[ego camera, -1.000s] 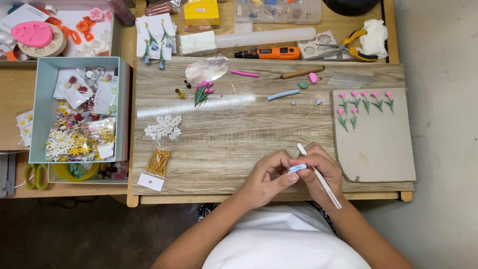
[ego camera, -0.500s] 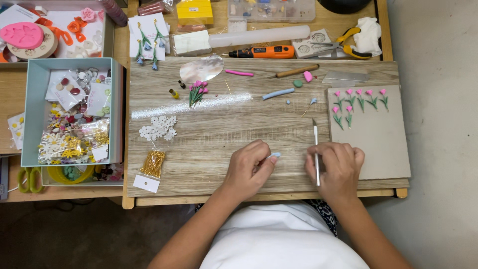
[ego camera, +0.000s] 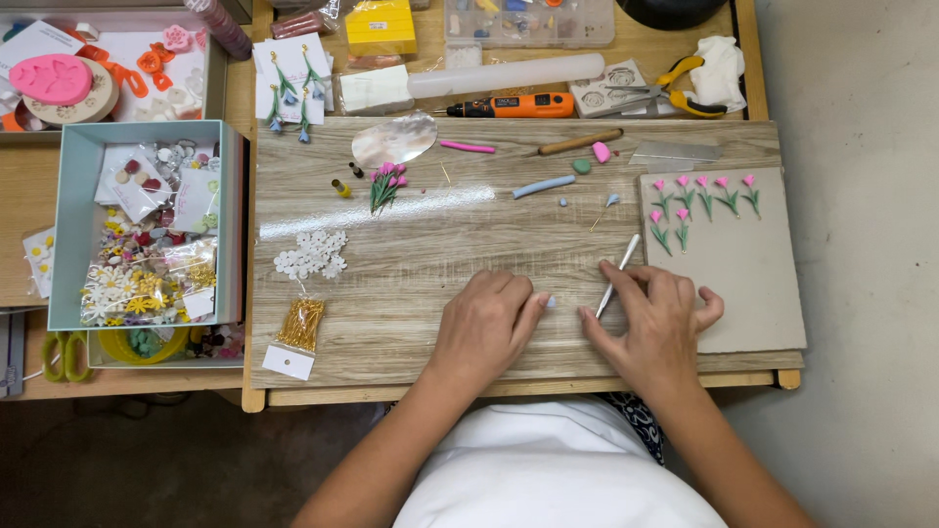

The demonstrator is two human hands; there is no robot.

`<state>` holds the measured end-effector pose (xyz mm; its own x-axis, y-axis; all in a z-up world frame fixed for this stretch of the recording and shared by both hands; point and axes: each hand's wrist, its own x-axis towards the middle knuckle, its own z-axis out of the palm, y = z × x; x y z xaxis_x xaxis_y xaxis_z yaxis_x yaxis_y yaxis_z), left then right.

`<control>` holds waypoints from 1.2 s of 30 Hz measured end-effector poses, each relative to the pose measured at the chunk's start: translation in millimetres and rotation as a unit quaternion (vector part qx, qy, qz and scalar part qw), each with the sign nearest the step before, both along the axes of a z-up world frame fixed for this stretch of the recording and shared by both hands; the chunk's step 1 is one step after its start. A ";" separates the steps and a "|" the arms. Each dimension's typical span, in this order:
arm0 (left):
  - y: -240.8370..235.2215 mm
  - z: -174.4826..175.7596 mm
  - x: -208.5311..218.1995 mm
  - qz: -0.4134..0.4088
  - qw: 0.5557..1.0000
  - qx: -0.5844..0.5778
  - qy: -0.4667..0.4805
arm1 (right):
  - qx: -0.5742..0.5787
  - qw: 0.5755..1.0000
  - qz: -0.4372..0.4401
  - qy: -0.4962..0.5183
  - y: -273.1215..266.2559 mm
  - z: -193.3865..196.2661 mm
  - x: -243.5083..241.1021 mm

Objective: The person shapes small pieces of light blue clay into flower petals using a pointed tool and their fingers. They roll the clay into a ball, flatten it, and then use the tool to create petal shapes. The finished pieces are placed on a board with other similar flowers.

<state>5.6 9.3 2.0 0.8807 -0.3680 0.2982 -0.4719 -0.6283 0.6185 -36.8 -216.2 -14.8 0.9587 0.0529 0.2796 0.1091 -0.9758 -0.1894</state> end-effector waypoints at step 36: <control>13.5 -3.3 3.2 0.031 0.999 0.043 0.007 | -0.063 0.992 -0.109 0.005 -2.6 -8.7 82.1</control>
<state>8.8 22.8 -1.4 0.9066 -0.3364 0.2547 -0.4219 -0.7071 0.5675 45.3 -218.8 -23.5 0.9541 -0.1222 0.2735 -0.1085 -0.9920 -0.0646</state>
